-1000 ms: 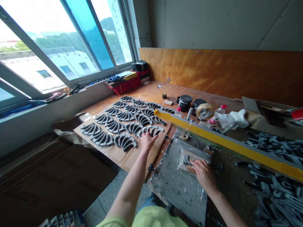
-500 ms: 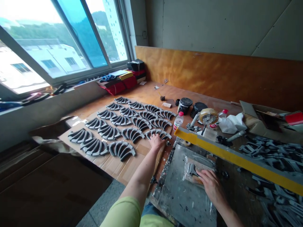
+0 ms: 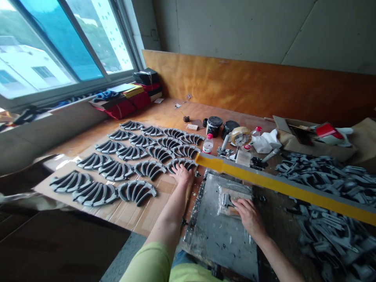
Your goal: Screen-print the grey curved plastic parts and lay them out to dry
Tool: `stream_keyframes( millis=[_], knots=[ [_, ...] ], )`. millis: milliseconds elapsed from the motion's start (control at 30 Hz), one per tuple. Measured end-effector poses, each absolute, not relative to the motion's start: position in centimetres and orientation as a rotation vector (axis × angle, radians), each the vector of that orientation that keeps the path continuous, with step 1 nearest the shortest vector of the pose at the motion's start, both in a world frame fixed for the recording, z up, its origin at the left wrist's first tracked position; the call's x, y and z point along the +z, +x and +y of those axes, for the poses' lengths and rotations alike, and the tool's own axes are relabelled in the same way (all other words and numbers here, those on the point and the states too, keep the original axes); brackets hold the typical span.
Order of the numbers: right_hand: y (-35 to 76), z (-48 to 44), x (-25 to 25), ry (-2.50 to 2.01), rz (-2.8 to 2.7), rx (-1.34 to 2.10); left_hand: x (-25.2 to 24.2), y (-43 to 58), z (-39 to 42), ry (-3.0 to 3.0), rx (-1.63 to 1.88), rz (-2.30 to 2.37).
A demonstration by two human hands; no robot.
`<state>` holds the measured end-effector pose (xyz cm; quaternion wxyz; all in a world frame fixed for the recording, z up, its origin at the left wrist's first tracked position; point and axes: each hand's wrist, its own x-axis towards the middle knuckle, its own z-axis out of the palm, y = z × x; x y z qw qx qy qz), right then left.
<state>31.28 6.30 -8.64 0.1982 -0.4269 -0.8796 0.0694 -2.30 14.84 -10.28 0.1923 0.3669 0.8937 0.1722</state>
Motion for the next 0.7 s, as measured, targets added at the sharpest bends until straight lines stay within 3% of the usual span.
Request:
stream_keyframes(
  millis=[300, 433, 567, 700],
  knots=[
    [31.2, 6.6, -7.7, -1.206, -2.597, 0.177, -7.1, -2.5, 11.2, 1.249, 0.871, 2.327],
    [30.6, 7.1, -6.8, -1.238, -2.605, 0.209, -1.2, -2.7, 10.1, 1.307, 1.157, 2.143],
    [29.0, 7.5, -7.3, -1.101, -2.663, 0.257, 6.2, -0.9, 9.3, 1.107, 1.641, 1.537],
    [28.0, 7.3, -8.5, -1.021, -2.764, 0.34, 10.4, 1.3, 8.3, 1.095, 1.633, 1.305]
  ],
)
